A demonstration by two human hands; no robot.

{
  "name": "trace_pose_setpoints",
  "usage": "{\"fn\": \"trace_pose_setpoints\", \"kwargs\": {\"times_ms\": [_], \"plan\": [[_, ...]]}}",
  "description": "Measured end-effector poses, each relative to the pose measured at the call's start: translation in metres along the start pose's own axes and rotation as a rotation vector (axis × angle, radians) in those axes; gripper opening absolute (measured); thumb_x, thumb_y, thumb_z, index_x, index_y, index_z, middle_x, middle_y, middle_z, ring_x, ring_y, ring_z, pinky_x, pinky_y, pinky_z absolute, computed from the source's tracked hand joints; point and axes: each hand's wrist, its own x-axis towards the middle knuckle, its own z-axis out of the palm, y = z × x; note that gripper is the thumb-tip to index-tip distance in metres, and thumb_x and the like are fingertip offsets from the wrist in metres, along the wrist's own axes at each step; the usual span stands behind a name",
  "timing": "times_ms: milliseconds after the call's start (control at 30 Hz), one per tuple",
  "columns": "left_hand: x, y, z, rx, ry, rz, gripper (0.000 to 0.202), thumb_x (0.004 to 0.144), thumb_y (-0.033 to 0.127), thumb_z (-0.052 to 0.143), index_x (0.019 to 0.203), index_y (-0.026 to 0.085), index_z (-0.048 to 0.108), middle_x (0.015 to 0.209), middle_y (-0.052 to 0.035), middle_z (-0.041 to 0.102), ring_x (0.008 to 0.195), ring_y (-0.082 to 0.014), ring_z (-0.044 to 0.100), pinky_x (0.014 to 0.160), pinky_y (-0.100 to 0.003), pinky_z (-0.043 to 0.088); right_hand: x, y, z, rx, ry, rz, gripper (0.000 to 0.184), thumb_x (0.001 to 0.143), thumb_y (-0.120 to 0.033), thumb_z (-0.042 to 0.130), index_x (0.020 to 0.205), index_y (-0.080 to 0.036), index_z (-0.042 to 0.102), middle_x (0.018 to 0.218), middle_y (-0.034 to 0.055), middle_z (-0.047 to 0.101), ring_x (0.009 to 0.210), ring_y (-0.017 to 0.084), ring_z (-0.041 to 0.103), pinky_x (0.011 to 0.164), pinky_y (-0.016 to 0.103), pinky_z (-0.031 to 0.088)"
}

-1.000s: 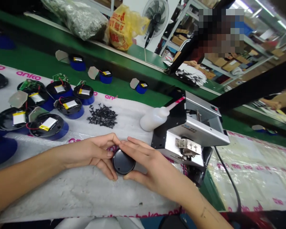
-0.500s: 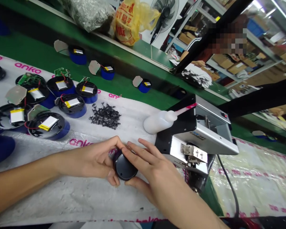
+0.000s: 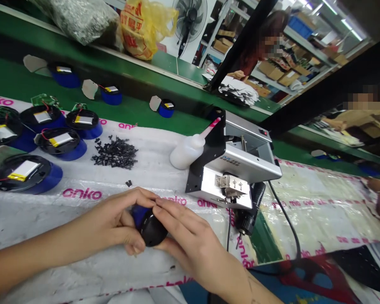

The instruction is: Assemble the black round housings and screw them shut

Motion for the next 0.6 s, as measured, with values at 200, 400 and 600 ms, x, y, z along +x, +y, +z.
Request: {"fn": "trace_pose_setpoints", "kwargs": {"times_ms": [200, 400, 600], "plan": [[0.002, -0.002, -0.002, -0.027, -0.012, -0.03, 0.039, 0.076, 0.024, 0.079, 0.107, 0.025, 0.055, 0.065, 0.0045, 0.071, 0.061, -0.0162, 0.072, 0.062, -0.025, 0.061, -0.003, 0.005, 0.005, 0.042, 0.022, -0.004, 0.06, 0.102, -0.025, 0.056, 0.156, -0.027, 0.029, 0.149, 0.0107, 0.047, 0.133, 0.025, 0.052, 0.11, 0.04, 0.048], [0.001, -0.003, -0.009, -0.111, -0.062, -0.03, 0.042, 0.078, 0.019, 0.076, 0.115, 0.025, 0.055, 0.068, 0.0044, 0.072, 0.065, -0.0149, 0.073, 0.067, -0.025, 0.061, 0.004, 0.003, -0.002, -0.056, -0.018, -0.034, 0.059, 0.102, -0.026, 0.056, 0.156, -0.024, 0.031, 0.151, 0.0105, 0.045, 0.134, 0.024, 0.05, 0.112, 0.039, 0.046], [0.001, -0.01, -0.011, -0.163, -0.078, 0.006, 0.041, 0.08, 0.02, 0.076, 0.115, 0.026, 0.057, 0.07, 0.0043, 0.072, 0.068, -0.015, 0.074, 0.071, -0.027, 0.061, 0.011, -0.009, -0.009, -0.116, -0.133, 0.044, 0.057, 0.104, -0.022, 0.051, 0.156, -0.024, 0.028, 0.155, 0.0081, 0.039, 0.136, 0.022, 0.048, 0.113, 0.035, 0.043]]}}
